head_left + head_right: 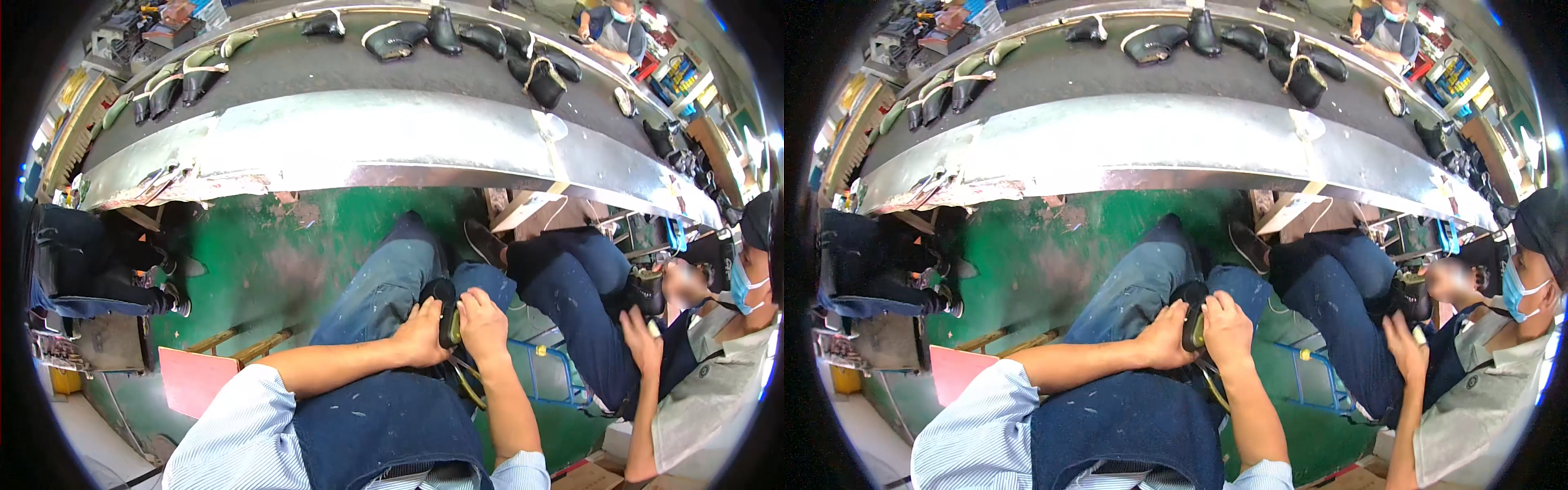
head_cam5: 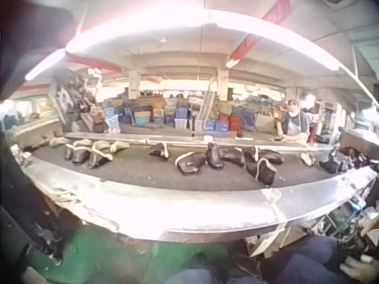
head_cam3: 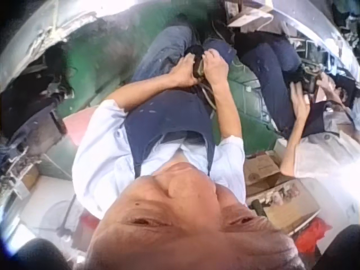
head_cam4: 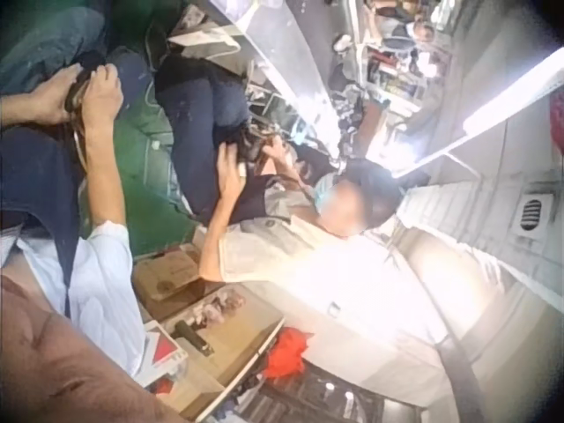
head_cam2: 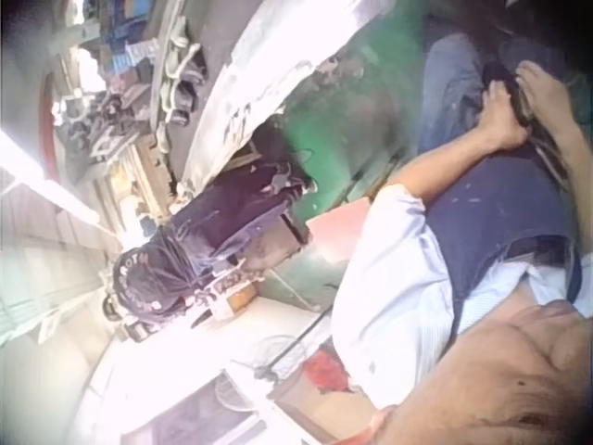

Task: Picking up shoe uppers from a conveyor belt and using lasting tools to pull and secure the material over a shoe last.

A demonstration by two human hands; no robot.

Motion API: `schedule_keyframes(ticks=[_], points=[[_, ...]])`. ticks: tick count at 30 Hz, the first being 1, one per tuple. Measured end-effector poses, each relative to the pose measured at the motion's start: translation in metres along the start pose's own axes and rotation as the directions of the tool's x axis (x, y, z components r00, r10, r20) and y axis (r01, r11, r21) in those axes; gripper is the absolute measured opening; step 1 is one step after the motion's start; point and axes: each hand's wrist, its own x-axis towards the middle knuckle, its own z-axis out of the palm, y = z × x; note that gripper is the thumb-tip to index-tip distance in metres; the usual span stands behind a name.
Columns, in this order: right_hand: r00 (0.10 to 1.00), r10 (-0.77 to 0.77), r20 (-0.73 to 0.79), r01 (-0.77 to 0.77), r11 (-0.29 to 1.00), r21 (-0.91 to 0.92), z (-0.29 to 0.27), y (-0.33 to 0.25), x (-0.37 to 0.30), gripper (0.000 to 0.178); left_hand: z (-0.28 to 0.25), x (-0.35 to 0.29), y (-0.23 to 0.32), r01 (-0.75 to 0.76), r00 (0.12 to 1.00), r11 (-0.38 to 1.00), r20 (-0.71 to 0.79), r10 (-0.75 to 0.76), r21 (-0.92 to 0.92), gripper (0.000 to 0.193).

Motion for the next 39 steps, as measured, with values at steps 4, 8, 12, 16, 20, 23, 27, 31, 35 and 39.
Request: schedule_keyframes(ticks=[4,8,12,16,20,23,27,31,35,39], points=[[0.991,0.061,0.123,-0.048,0.993,-0.106,-0.011,0.004,0.001,0.014,-0.003,0.000,0.015,0.030,0.997,0.990,0.067,-0.039,0.136,0.097],[0.990,0.035,0.139,-0.036,0.999,0.006,-0.009,0.020,0.005,0.012,-0.001,0.002,0.012,0.015,0.995,0.985,0.099,-0.032,0.173,0.100],[0.943,0.086,0.321,-0.245,0.832,0.497,-0.003,0.035,-0.003,0.018,-0.005,0.000,0.011,-0.030,0.993,0.983,0.118,0.008,0.180,0.100],[0.914,0.087,0.396,-0.402,0.310,0.861,0.003,0.044,-0.020,0.019,-0.005,0.002,0.002,-0.020,0.998,0.987,0.067,0.010,0.160,0.097],[0.962,0.143,0.234,-0.115,-0.563,0.818,-0.015,0.044,-0.028,0.025,-0.034,0.005,-0.009,0.091,0.995,0.948,-0.014,-0.100,-0.304,0.091],[0.892,0.384,0.239,-0.410,0.465,0.785,-0.024,0.045,-0.055,0.032,-0.077,-0.002,-0.023,0.113,0.993,0.466,0.117,-0.022,-0.878,0.064],[0.879,0.212,0.428,-0.272,0.959,0.082,-0.018,0.026,-0.097,0.058,-0.159,-0.024,0.009,-0.091,0.994,0.245,-0.075,0.074,-0.965,0.079],[0.848,0.272,0.455,-0.330,0.942,0.053,-0.025,0.030,-0.092,0.054,-0.229,0.039,0.045,-0.344,0.938,0.293,-0.315,0.142,-0.892,0.074],[0.888,0.260,0.378,-0.328,0.936,0.125,-0.038,0.044,-0.066,0.036,-0.274,0.211,0.083,-0.563,0.820,0.505,-0.518,0.244,-0.654,0.066],[0.761,0.340,0.553,-0.539,0.806,0.246,-0.036,0.068,-0.043,0.040,-0.304,0.374,0.094,-0.488,0.870,0.586,-0.416,0.265,-0.647,0.075]])
